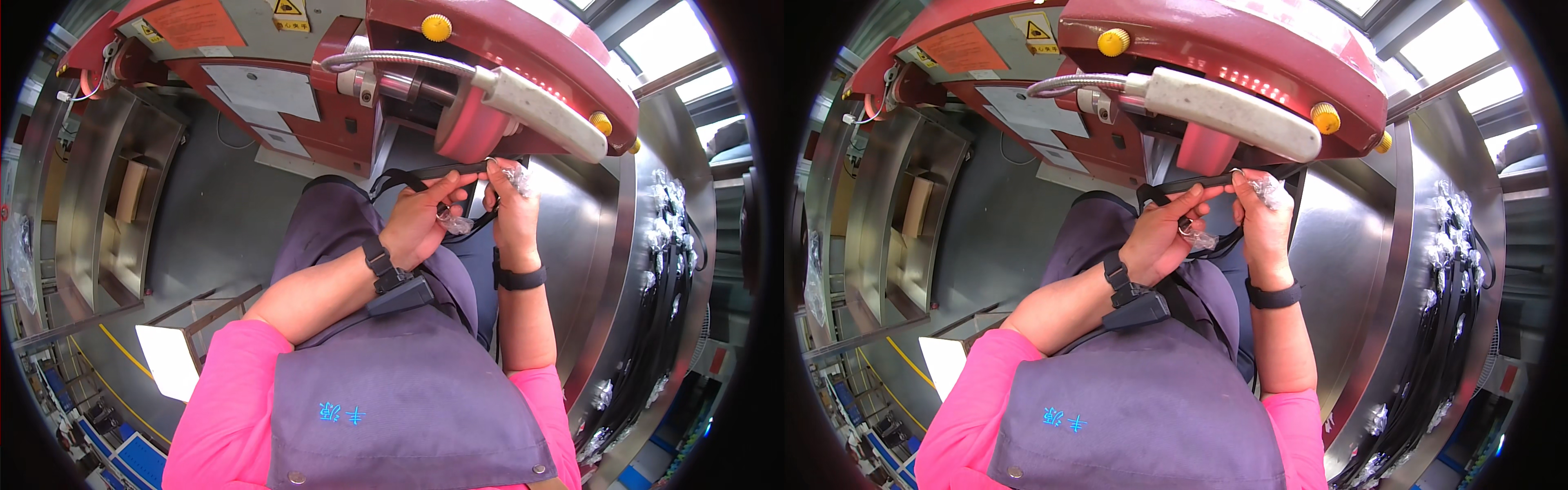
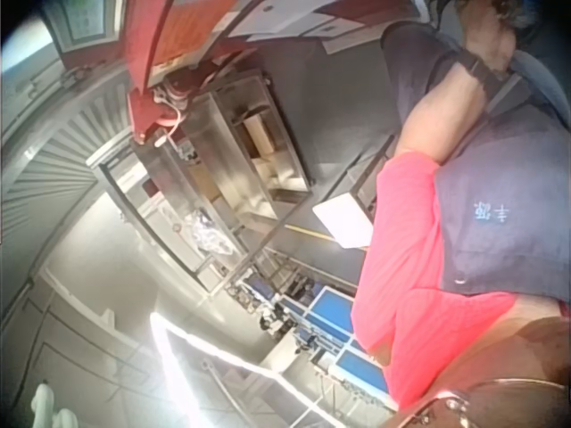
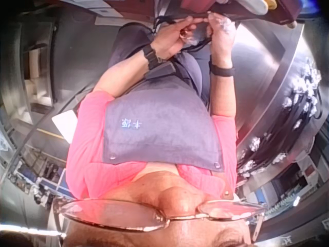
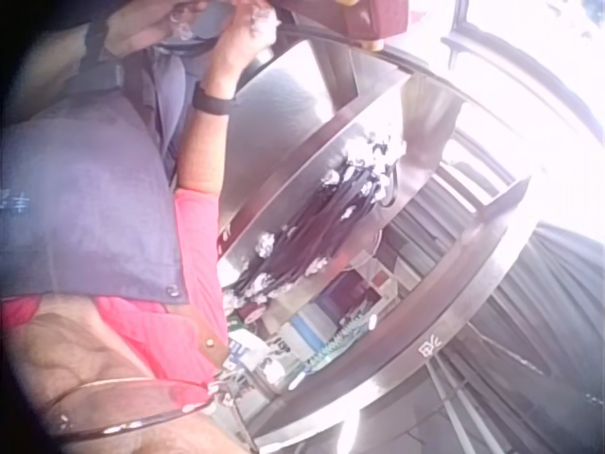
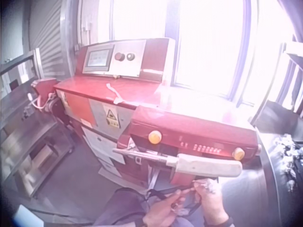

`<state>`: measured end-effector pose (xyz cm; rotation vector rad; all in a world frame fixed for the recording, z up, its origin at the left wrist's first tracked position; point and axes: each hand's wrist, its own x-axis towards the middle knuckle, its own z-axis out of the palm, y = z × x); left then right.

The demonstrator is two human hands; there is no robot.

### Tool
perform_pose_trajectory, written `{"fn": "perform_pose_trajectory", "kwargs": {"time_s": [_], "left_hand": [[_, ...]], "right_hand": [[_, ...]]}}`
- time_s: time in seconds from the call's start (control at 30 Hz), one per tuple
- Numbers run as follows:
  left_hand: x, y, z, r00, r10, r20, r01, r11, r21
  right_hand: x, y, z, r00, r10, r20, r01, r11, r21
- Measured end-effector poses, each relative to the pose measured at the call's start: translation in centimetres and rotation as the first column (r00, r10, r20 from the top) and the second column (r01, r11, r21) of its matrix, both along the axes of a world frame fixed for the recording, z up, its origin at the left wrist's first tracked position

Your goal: Attaching small clear plastic clips or labels to black industrial straps at a workshop station.

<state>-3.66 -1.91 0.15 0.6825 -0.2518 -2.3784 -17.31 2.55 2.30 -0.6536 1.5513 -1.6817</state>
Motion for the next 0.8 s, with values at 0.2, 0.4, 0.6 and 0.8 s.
{"fn": "perform_pose_trajectory", "kwargs": {"time_s": [0.2, 0.4, 0.6, 0.8], "left_hand": [[-0.4, 0.5, 0.2, 0.999, -0.035, -0.038, 0.033, 0.997, -0.065], [0.7, 0.7, 0.2, 0.984, -0.167, 0.055, 0.161, 0.982, 0.103], [2.0, 0.2, -2.8, 0.941, -0.332, -0.064, 0.338, 0.929, 0.148], [2.8, -0.5, -3.6, 0.897, -0.441, -0.021, 0.441, 0.894, 0.080]], "right_hand": [[-0.6, 0.8, 0.2, 1.000, 0.020, 0.012, -0.019, 0.997, -0.075], [-0.9, 2.8, -0.5, 0.968, 0.131, -0.215, -0.133, 0.991, 0.001], [-0.6, 3.9, 0.3, 0.655, 0.288, -0.699, -0.387, 0.922, 0.017], [0.5, 4.7, 1.6, 0.417, 0.386, -0.823, -0.436, 0.880, 0.191]]}}
